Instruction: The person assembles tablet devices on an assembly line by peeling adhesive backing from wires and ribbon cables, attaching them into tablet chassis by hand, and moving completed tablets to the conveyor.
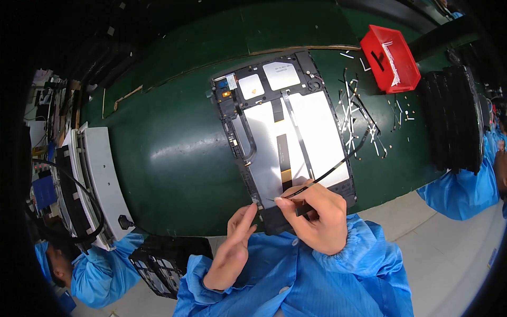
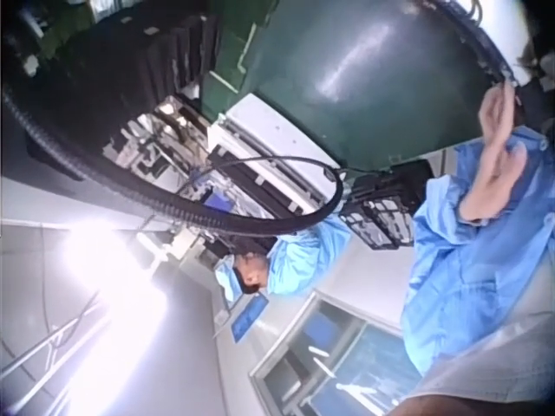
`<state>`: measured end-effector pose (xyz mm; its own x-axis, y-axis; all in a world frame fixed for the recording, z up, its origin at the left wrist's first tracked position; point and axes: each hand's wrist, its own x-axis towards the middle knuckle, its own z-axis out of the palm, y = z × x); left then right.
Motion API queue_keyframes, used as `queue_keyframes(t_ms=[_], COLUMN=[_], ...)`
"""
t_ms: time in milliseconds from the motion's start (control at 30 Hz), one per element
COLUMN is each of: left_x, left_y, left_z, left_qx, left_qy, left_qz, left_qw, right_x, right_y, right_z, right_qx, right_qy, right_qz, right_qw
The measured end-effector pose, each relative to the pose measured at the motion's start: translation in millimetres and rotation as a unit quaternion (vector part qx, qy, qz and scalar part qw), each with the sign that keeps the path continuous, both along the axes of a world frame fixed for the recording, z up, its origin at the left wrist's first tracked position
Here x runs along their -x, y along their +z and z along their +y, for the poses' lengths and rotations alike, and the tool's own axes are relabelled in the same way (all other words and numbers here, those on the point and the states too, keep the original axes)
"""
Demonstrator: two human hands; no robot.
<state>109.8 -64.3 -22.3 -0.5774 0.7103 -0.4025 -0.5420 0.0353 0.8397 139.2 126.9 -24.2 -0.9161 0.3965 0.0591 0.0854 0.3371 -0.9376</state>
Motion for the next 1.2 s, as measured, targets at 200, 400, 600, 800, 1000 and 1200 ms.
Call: queue_keyframes(t_ms=[200, 400, 600, 800, 1000, 1200], left_x=[6.9, 16.0, 23.0, 24.0, 20.8, 19.5], left_y=[-23.8, -38.9, -43.3, -52.7, -55.8, -56.9], left_z=[-2.9, 15.6, 34.0, 30.8, 29.7, 29.3], left_qx=[-0.139, 0.013, 0.058, 0.046, 0.001, -0.001], left_qy=[0.115, 0.14, 0.174, 0.173, 0.204, 0.206], left_qz=[-0.165, 0.135, 0.242, 0.156, 0.123, 0.095], left_qw=[0.97, 0.981, 0.953, 0.971, 0.971, 0.974], right_x=[8.2, 17.9, 16.5, 19.0, 19.6, 22.5], right_y=[15.1, 16.9, 17.9, 19.9, 20.8, 19.1], right_z=[4.4, -4.2, 0.7, 3.9, 8.4, 4.1], right_qx=[-0.023, -0.096, -0.059, -0.097, -0.079, -0.106], right_qy=[0.05, 0.114, 0.094, 0.141, 0.182, 0.18], right_qz=[-0.098, -0.115, -0.136, -0.136, -0.136, -0.133], right_qw=[0.994, 0.982, 0.984, 0.976, 0.971, 0.969])
